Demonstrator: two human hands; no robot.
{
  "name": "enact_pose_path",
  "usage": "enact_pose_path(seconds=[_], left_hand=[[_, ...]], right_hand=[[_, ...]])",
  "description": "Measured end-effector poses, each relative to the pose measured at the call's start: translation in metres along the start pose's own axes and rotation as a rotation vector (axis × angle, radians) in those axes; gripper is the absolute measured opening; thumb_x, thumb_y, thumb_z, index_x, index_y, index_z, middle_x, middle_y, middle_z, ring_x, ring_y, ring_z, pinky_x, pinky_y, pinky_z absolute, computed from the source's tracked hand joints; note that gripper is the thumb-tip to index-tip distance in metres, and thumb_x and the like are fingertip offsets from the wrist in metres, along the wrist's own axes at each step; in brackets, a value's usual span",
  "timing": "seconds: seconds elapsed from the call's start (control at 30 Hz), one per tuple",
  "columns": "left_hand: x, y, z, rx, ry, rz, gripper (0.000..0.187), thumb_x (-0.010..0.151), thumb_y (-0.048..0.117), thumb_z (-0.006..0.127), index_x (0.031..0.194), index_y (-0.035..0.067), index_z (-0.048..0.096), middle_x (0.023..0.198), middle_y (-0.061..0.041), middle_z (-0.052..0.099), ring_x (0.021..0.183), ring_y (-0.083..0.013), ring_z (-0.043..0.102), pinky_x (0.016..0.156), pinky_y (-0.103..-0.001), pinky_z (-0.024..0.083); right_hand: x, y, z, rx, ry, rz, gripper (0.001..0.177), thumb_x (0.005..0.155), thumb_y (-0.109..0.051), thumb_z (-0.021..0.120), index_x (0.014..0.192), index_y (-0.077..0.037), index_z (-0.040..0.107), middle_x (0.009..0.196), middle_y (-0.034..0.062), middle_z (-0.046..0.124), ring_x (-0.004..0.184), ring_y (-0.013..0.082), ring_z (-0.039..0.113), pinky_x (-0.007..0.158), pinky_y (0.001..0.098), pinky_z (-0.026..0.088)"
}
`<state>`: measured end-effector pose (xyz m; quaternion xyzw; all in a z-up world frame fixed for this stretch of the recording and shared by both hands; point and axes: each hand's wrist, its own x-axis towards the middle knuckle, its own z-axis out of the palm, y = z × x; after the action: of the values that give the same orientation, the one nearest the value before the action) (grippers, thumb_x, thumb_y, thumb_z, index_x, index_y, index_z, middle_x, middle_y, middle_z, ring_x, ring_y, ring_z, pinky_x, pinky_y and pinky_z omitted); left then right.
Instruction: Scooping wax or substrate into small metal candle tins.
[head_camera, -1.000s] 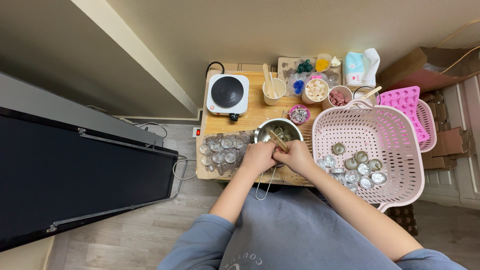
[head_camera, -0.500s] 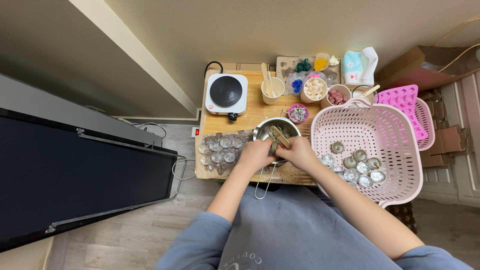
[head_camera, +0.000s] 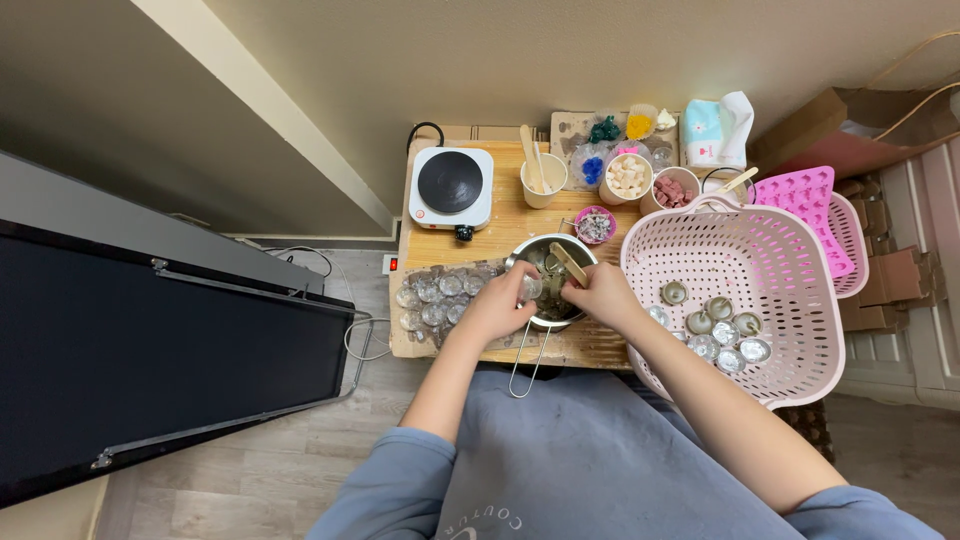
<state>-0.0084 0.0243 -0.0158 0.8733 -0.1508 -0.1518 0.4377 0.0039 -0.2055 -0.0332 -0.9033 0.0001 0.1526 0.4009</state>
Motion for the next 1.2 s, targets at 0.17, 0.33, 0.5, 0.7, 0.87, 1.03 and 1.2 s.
enact_pose_path(seconds=[0.17, 0.33, 0.5, 0.7, 0.87, 1.03, 1.2], left_hand=[[-0.009, 0.008, -0.01, -0.128, 0.046, 0.136, 0.045, 0.082, 0.003, 0.074, 0.124, 0.013, 0.06, 0.086, -0.006, 0.063, 0.072, -0.0236, 0.062, 0.067, -0.037, 0.053], [-0.01, 0.0, -0.005, -0.274, 0.038, 0.043, 0.05, 0.081, -0.001, 0.077, 0.127, 0.016, 0.069, 0.092, -0.004, 0.068, 0.07, -0.0165, 0.058, 0.067, -0.029, 0.052], [-0.009, 0.007, -0.009, -0.498, -0.011, 0.066, 0.049, 0.084, 0.004, 0.078, 0.13, 0.013, 0.064, 0.104, -0.003, 0.074, 0.092, -0.0098, 0.071, 0.082, -0.025, 0.057], [0.0, -0.011, 0.004, -0.441, -0.011, 0.057, 0.046, 0.091, 0.014, 0.078, 0.134, 0.012, 0.063, 0.101, -0.006, 0.07, 0.088, -0.0134, 0.062, 0.083, -0.03, 0.054], [-0.003, -0.003, -0.003, -0.353, 0.015, -0.006, 0.043, 0.088, 0.017, 0.075, 0.128, 0.013, 0.061, 0.101, -0.005, 0.07, 0.087, -0.0159, 0.063, 0.082, -0.032, 0.054], [-0.008, -0.022, -0.004, -0.361, 0.114, -0.042, 0.042, 0.086, 0.015, 0.074, 0.124, 0.012, 0.055, 0.107, -0.011, 0.069, 0.101, -0.0212, 0.066, 0.091, -0.035, 0.053], [-0.03, -0.041, -0.023, -0.471, 0.284, -0.073, 0.042, 0.1, 0.023, 0.065, 0.136, 0.012, 0.047, 0.12, -0.01, 0.066, 0.106, -0.0192, 0.066, 0.093, -0.032, 0.052]], right_hand=[[0.003, 0.009, 0.007, -0.06, -0.019, 0.024, 0.028, 0.081, -0.027, 0.077, 0.082, 0.001, 0.077, 0.062, 0.019, 0.069, 0.056, 0.0287, 0.07, 0.061, 0.0416, 0.055], [0.0, 0.016, -0.002, -0.151, 0.003, 0.037, 0.033, 0.083, -0.031, 0.08, 0.08, 0.002, 0.077, 0.064, 0.0208, 0.068, 0.058, 0.0334, 0.069, 0.063, 0.0441, 0.055], [-0.015, -0.012, -0.028, -0.31, -0.093, 0.025, 0.038, 0.083, -0.036, 0.079, 0.076, 0.001, 0.075, 0.067, 0.021, 0.069, 0.064, 0.0386, 0.068, 0.068, 0.0467, 0.054], [-0.015, 0.019, -0.039, -0.055, -0.224, -0.116, 0.025, 0.089, -0.017, 0.057, 0.102, -0.007, 0.075, 0.079, 0.0176, 0.076, 0.072, 0.0351, 0.075, 0.071, 0.0456, 0.056], [-0.035, -0.015, -0.044, -0.401, -0.092, -0.174, 0.025, 0.094, -0.026, 0.06, 0.105, -0.008, 0.074, 0.08, 0.0212, 0.072, 0.075, 0.0414, 0.071, 0.07, 0.0512, 0.056], [-0.043, -0.037, -0.034, -0.597, -0.093, -0.076, 0.03, 0.097, -0.036, 0.059, 0.099, -0.009, 0.072, 0.077, 0.0199, 0.071, 0.075, 0.0415, 0.07, 0.069, 0.0548, 0.056], [-0.042, -0.014, -0.011, -0.424, 0.021, -0.165, 0.02, 0.096, -0.016, 0.054, 0.101, 0.001, 0.062, 0.073, 0.0262, 0.069, 0.07, 0.0452, 0.069, 0.068, 0.0562, 0.055]])
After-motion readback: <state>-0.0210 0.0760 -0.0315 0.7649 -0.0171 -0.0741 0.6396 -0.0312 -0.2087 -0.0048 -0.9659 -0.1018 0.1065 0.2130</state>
